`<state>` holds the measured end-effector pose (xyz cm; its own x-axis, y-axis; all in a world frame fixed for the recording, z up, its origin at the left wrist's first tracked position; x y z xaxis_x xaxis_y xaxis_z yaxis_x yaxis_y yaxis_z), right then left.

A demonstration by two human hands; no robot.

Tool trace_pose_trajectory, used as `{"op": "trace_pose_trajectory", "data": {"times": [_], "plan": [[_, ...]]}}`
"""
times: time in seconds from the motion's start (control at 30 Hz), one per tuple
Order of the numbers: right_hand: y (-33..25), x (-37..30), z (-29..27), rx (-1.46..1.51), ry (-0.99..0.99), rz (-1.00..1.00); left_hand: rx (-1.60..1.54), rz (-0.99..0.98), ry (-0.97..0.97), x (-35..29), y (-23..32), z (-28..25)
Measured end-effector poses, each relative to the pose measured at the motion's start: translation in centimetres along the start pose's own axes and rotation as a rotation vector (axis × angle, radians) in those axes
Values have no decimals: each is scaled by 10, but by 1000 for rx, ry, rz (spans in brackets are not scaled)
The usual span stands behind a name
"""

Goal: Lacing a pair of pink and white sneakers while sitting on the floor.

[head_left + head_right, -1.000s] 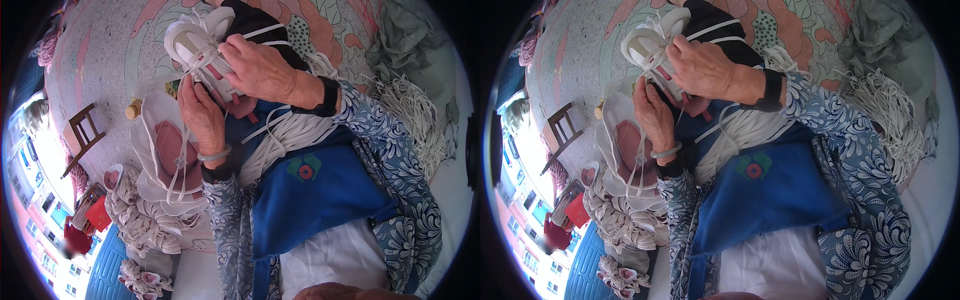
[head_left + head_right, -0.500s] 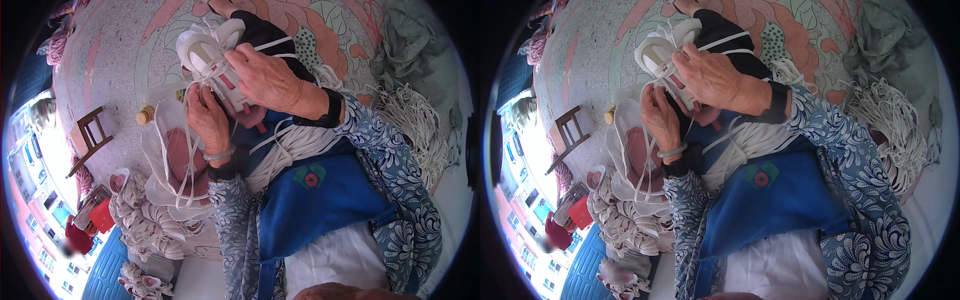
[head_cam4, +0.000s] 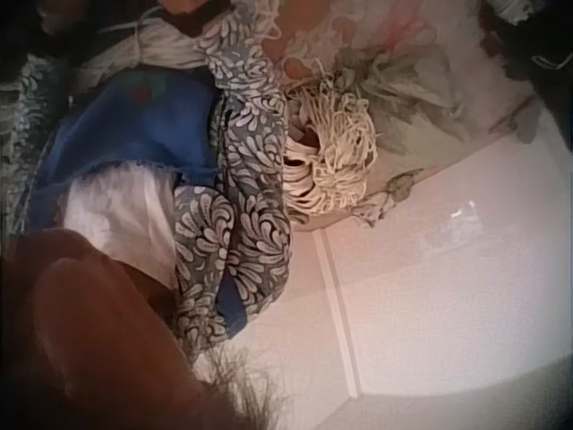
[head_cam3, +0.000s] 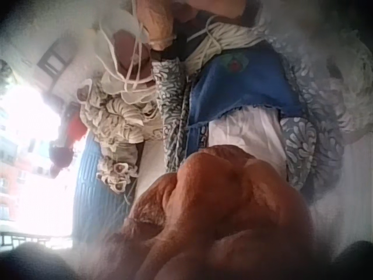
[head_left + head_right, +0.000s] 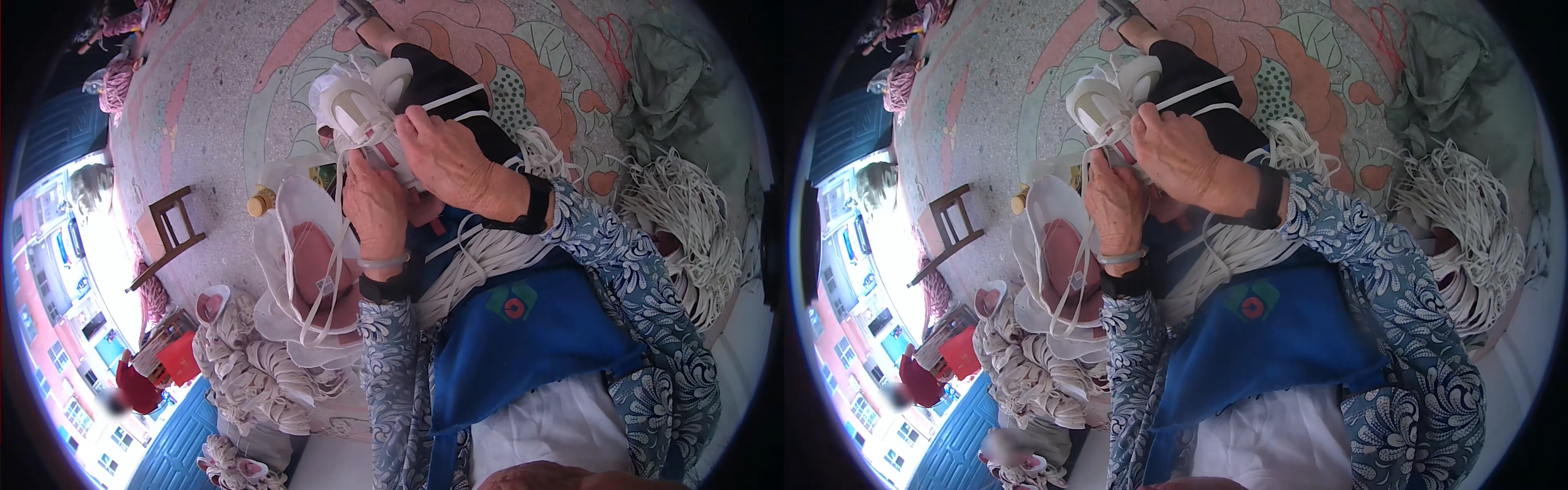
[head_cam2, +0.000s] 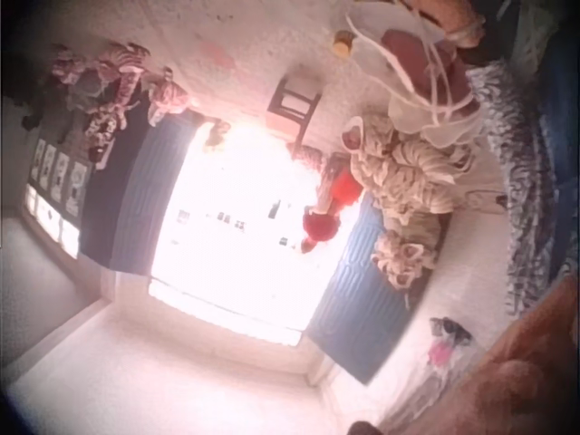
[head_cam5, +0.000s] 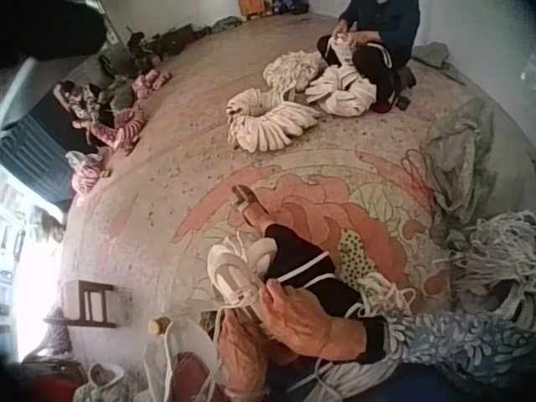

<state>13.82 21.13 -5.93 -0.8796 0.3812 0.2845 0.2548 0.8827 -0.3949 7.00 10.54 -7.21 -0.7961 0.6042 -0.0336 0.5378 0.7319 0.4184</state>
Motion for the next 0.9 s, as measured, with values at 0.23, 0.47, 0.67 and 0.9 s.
{"op": "trace_pose_trajectory", "data": {"times": [0.23,0.47,0.67,0.9], "plan": [[30,2,32,272,-136,9,-91,186,202,-7,0,-6],[42,2,18,690,-164,-17,-227,174,286,-12,-2,-5],[36,-1,16,691,-37,-41,-228,160,244,-10,3,-19],[30,1,11,600,47,-126,-33,245,70,7,15,-25]]}}
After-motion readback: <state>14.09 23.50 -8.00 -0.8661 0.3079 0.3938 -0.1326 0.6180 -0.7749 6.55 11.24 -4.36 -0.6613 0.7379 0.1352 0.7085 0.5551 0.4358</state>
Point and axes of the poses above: each hand's wrist, its own x-axis towards the middle knuckle, its own z-axis out of the palm, y = z × x, the point moved 4 cm from there along x, towards the middle knuckle, and after that the axes turned 4 degrees about y, right-handed, at the moved point
